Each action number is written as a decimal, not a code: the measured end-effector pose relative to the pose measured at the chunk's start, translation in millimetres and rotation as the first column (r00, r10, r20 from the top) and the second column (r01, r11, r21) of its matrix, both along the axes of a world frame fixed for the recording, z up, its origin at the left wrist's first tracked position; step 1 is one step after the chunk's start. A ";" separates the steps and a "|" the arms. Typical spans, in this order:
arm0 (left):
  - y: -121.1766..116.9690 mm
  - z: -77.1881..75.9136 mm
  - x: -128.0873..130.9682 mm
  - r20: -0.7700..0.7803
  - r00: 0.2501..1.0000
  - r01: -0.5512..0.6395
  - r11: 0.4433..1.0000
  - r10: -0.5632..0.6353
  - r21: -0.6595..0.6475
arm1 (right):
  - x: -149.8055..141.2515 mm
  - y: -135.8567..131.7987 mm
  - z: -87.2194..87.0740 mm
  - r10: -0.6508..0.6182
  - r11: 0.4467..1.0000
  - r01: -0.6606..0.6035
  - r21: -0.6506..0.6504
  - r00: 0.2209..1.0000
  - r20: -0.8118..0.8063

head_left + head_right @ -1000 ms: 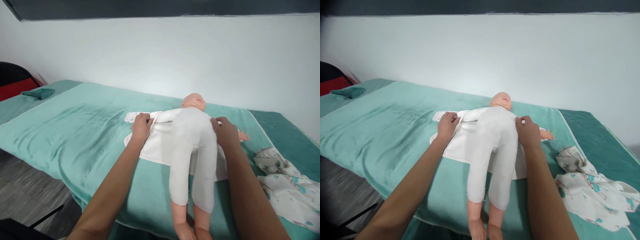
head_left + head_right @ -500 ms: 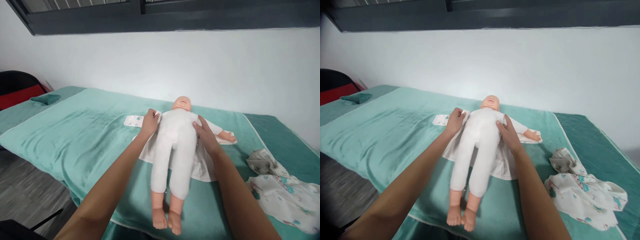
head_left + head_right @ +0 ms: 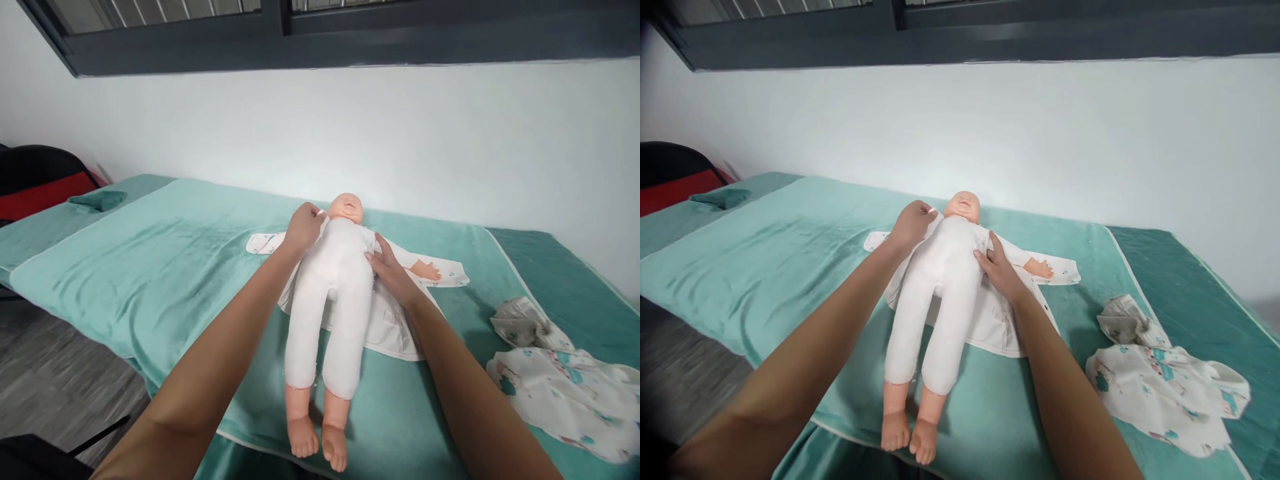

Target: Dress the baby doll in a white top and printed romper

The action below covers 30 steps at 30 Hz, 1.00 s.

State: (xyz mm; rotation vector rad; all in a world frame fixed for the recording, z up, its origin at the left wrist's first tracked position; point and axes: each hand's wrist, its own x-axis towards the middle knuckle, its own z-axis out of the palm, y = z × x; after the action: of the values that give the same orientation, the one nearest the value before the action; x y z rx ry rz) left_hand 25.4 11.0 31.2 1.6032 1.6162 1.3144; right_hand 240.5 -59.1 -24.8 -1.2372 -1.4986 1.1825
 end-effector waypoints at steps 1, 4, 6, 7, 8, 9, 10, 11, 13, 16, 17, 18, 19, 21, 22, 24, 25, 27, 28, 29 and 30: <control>-5.7 3.9 1.6 -0.021 0.999 0.049 0.998 -0.050 -0.031 | -0.2 0.5 -1.2 0.002 1.000 -0.002 -0.006 1.000 0.004; -29.9 17.7 4.3 0.007 0.976 0.218 0.964 -0.219 -0.150 | 0.0 3.0 -5.1 -0.006 1.000 0.006 0.000 1.000 0.006; -48.4 26.4 4.0 0.056 0.949 0.316 0.927 -0.311 -0.203 | 0.7 4.6 -7.5 -0.024 1.000 0.024 0.006 0.999 0.021; -57.2 29.3 3.1 0.085 0.934 0.356 0.909 -0.346 -0.216 | 1.1 5.1 -8.4 -0.037 0.999 0.037 0.007 0.999 0.033; -65.2 30.5 1.6 0.111 0.925 0.379 0.901 -0.363 -0.213 | 1.5 5.4 -9.3 -0.047 0.999 0.047 0.006 0.998 0.042; -72.3 29.7 -0.6 0.131 0.925 0.377 0.906 -0.357 -0.193 | 1.8 5.6 -10.1 -0.053 0.999 0.053 0.005 0.998 0.047; -78.4 26.6 -3.6 0.142 0.934 0.349 0.922 -0.328 -0.166 | 2.1 5.7 -10.8 -0.054 0.999 0.054 0.005 0.998 0.044; -83.5 20.9 -7.3 0.142 0.950 0.297 0.945 -0.278 -0.138 | 2.3 5.8 -11.6 -0.051 0.999 0.051 0.007 0.998 0.035; -91.4 2.9 -17.0 0.109 0.985 0.145 0.986 -0.136 -0.085 | 2.4 6.2 -13.1 -0.042 0.999 0.042 0.011 0.999 0.009; -100.1 -34.5 -35.1 0.071 0.995 -0.067 0.998 0.068 -0.008 | 2.5 7.0 -14.6 -0.039 0.999 0.039 0.006 0.999 -0.030; -102.8 -46.9 -41.2 0.082 0.992 -0.099 0.995 0.100 -0.015 | 2.6 7.0 -14.3 -0.045 0.999 0.045 0.003 0.998 -0.037; -105.5 -58.1 -46.8 0.104 0.989 -0.102 0.993 0.107 -0.051 | 2.6 6.7 -13.6 -0.054 0.999 0.054 -0.003 0.998 -0.040; -108.2 -67.4 -51.6 0.131 0.986 -0.088 0.991 0.101 -0.098 | 2.5 6.0 -12.5 -0.059 0.998 0.059 -0.014 0.997 -0.039; -113.7 -79.2 -58.1 0.202 0.977 -0.029 0.985 0.064 -0.171 | 1.7 3.5 -9.5 -0.055 0.997 0.051 -0.062 0.997 -0.056; -116.5 -81.7 -59.4 0.243 0.969 0.007 0.983 0.039 -0.186 | 0.9 1.8 -8.0 -0.042 0.995 0.034 -0.097 0.996 -0.085; -121.8 -81.5 -58.7 0.332 0.943 0.085 0.980 -0.020 -0.182 | -1.6 -1.7 -5.9 -0.012 0.988 -0.017 -0.156 0.983 -0.182; -124.0 -80.0 -57.3 0.372 0.927 0.130 0.975 -0.054 -0.182 | -3.1 -3.5 -5.4 -0.002 0.985 -0.039 -0.170 0.971 -0.239; -126.1 -77.5 -54.5 0.421 0.901 0.200 0.963 -0.107 -0.183 | -6.4 -6.3 -5.2 0.011 0.983 -0.071 -0.172 0.944 -0.330; -125.2 -77.3 -54.3 0.423 0.898 0.215 0.958 -0.118 -0.188 | -7.9 -7.5 -5.2 0.017 0.983 -0.082 -0.167 0.934 -0.358; -122.5 -78.1 -55.4 0.408 0.905 0.216 0.956 -0.120 -0.197 | -9.2 -8.4 -5.1 0.021 0.983 -0.088 -0.162 0.927 -0.376; -117.8 -80.0 -58.3 0.374 0.921 0.196 0.961 -0.113 -0.194 | -10.3 -9.2 -4.8 0.022 0.983 -0.091 -0.161 0.923 -0.385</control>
State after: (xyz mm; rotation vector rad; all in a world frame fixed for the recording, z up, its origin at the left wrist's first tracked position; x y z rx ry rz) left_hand -32.9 -106.8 -48.8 1.2396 1.3312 1.2056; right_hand 230.2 -68.4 -29.6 -1.0054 -1.1637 1.5241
